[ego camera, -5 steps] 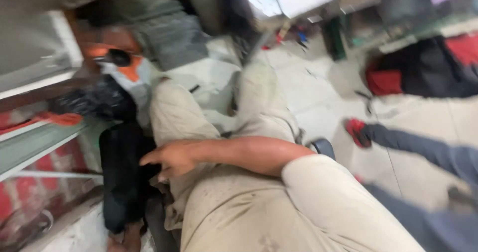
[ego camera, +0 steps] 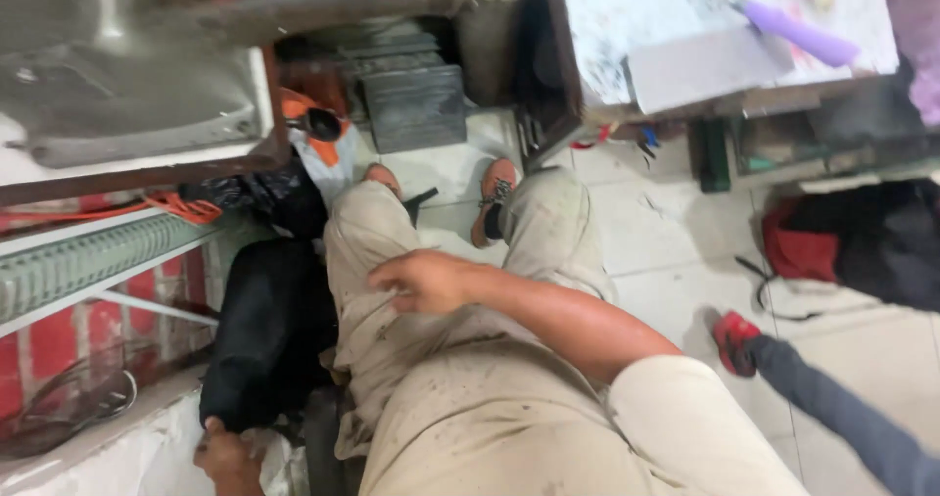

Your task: Repairing a bag using a heavy-duty sewing machine and hand tools like a screwdriver and scissors.

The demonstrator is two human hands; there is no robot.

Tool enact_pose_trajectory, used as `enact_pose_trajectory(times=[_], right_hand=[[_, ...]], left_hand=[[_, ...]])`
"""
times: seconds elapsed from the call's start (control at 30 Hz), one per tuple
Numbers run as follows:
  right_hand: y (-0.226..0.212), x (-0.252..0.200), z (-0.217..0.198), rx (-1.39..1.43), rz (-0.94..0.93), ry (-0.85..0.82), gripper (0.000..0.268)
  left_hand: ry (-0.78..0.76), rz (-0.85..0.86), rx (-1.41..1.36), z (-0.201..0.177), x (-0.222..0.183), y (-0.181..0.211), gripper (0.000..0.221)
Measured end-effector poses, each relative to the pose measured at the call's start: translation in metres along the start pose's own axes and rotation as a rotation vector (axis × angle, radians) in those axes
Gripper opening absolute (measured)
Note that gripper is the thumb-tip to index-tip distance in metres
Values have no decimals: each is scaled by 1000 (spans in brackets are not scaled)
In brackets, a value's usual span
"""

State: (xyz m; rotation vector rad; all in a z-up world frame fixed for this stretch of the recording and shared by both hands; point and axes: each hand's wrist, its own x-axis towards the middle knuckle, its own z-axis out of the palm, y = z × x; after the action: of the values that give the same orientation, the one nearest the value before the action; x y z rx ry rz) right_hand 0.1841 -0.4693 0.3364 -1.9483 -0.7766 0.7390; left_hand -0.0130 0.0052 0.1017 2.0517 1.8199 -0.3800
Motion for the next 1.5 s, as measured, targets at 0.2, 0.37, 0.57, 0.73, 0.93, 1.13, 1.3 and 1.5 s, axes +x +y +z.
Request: enact_pose_trajectory(times=[0.2,0.37,0.57,0.73,0.93,1.13,1.3,1.5], right_hand=[[-11,-71,-113,-280,75,226,46],[-23,-142,-177,-439,-202,831,17],[3,-203,-220,-920,-19,1410,11],[-15,-231,-219,-828,22,1526,22],[-110,-225,-247,-323,-302,1557,37],[-194,-187,-327,-1224,-559,1176,55],[-187,-193,-366,-1024,-679,1073,18],[-173,-195,-446,-929,-497,964,22]], left_hand=[[21,208,-143,-35,-53,43,82],[50,440,-148,-25,-84,61,73],[178,589,-27,-18,-103,89,74],[291,830,-16,-31,-100,116,36],[-79,1236,151,-54,-222,253,45],[-116,1313,67,-43,-239,248,34],[-210,982,220,-36,-217,217,37],[-140,961,277,-13,-178,212,39]])
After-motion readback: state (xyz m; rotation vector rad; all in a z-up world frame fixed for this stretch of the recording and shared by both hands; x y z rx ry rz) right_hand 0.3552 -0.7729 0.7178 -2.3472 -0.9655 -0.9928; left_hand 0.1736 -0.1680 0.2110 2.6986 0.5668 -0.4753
